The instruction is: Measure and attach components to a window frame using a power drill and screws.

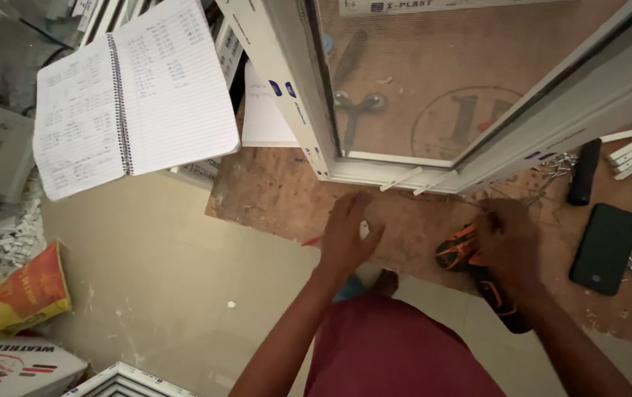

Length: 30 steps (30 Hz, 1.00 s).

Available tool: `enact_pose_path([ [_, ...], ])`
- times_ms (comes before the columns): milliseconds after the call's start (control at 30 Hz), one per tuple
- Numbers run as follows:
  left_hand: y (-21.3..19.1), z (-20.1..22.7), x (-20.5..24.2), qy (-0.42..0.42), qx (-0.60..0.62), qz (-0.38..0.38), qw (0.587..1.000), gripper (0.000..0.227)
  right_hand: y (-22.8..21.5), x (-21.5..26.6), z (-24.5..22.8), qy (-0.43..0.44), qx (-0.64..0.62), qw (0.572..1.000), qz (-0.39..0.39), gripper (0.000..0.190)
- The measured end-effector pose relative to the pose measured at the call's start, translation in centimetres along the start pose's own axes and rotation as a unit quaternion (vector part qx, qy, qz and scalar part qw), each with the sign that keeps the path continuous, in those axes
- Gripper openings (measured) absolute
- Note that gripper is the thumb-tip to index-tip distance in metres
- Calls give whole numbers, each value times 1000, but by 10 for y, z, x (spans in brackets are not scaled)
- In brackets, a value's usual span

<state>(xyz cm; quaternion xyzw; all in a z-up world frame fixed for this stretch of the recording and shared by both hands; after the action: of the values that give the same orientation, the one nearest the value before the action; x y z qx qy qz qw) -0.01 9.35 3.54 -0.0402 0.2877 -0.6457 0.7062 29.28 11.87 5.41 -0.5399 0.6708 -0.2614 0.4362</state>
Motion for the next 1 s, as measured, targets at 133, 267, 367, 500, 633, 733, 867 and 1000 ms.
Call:
enact_pose_path([
  [133,16,10,-48,14,33,-56,998,57,16,-3,-64,-69,-17,997,-30,19],
  [267,44,-7,-72,29,-4,-97,995,47,38,-7,-80,-23,-70,992,-98,27],
  [367,51,-4,-79,50,-19,-119,991,42,48,-6,-79,-32,-52,994,-86,29],
  [500,52,-6,-82,36,-29,-149,988,44,63,-7,-64,51,-22,987,-151,31],
  [633,52,-8,-81,53,-14,-149,987,43,72,-7,-55,77,-16,983,-165,45],
  [733,55,-12,-79,46,3,-154,987,38,75,-5,-53,91,13,979,-180,51],
  [867,56,-7,-79,62,-2,-153,986,45,73,-5,-51,93,28,982,-165,51],
  [1000,60,-13,-78,57,-9,-177,983,46,70,-11,-57,94,18,980,-173,54],
])
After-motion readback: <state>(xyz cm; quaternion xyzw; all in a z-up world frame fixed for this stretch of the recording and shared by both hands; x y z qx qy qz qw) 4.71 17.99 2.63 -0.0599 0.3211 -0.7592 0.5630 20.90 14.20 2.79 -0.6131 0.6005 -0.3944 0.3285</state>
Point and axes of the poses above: each hand's wrist, its own x-axis away from the middle knuckle, its own y-axis out of the palm, z = x × y, the point moved 10 cm from there along -x, towards the middle knuckle, and after that the axes turned 13 degrees about x, right-handed, at the moved point
